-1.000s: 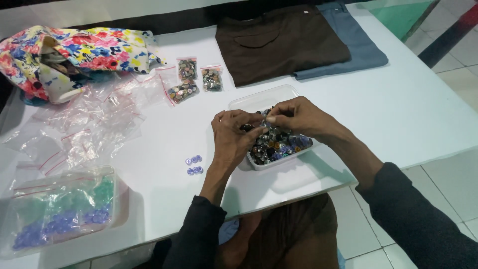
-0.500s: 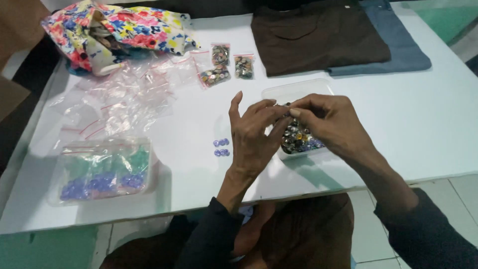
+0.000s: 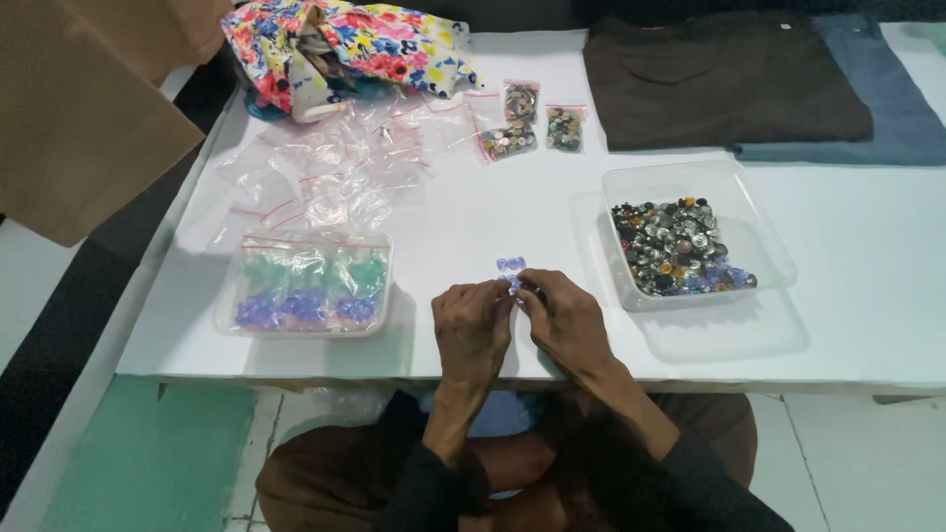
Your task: Sorting small buttons from a container and placing them into plastic bags
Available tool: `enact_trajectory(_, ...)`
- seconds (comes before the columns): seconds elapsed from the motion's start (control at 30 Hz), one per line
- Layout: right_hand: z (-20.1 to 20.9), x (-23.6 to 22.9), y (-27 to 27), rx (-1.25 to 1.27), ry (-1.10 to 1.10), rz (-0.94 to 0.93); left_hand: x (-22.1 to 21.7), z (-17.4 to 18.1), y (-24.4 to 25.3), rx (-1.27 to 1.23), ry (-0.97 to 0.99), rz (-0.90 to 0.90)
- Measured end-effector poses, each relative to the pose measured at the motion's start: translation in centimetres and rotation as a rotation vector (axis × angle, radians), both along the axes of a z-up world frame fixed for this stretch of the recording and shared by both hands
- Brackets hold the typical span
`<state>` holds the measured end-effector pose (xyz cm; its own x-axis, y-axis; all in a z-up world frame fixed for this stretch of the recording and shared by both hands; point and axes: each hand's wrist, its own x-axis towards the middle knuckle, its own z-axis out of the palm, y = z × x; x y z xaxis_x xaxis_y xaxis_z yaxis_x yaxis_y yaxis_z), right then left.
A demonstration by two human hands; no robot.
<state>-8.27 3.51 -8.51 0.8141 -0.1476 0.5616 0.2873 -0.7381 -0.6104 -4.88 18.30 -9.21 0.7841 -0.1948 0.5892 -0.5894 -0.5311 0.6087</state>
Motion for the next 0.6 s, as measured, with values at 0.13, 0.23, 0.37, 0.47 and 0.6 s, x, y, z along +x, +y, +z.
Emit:
enact_trajectory(0.13, -0.6, 0.1, -0.2, -0.009, 0.007, -0.012, -0.4, 1.4, 0.4, -0.095, 0.136, -0.054)
enact_trajectory(0.23, 0.1, -0.2, 0.0, -0.011, 0.013, -0.01, -0.2, 1.3, 0.7, -0.14, 0.168, -0.094)
enact_trajectory(0.37, -0.1, -0.3, -0.2, 0.009, 0.039, -0.024, -0.1, 1.0, 0.7, -0.151, 0.176, -0.117)
enact_trajectory(0.47, -0.7, -0.3, -0.5, 0.054, 0.059, -0.047, -0.4, 1.2, 0.7, -0.161, 0.152, -0.137)
enact_trajectory(0.6, -0.1, -0.3, -0.2, 0.187, 0.113, -0.026, -0.6, 2.1, 0.9, -0.217, 0.165, -0.176)
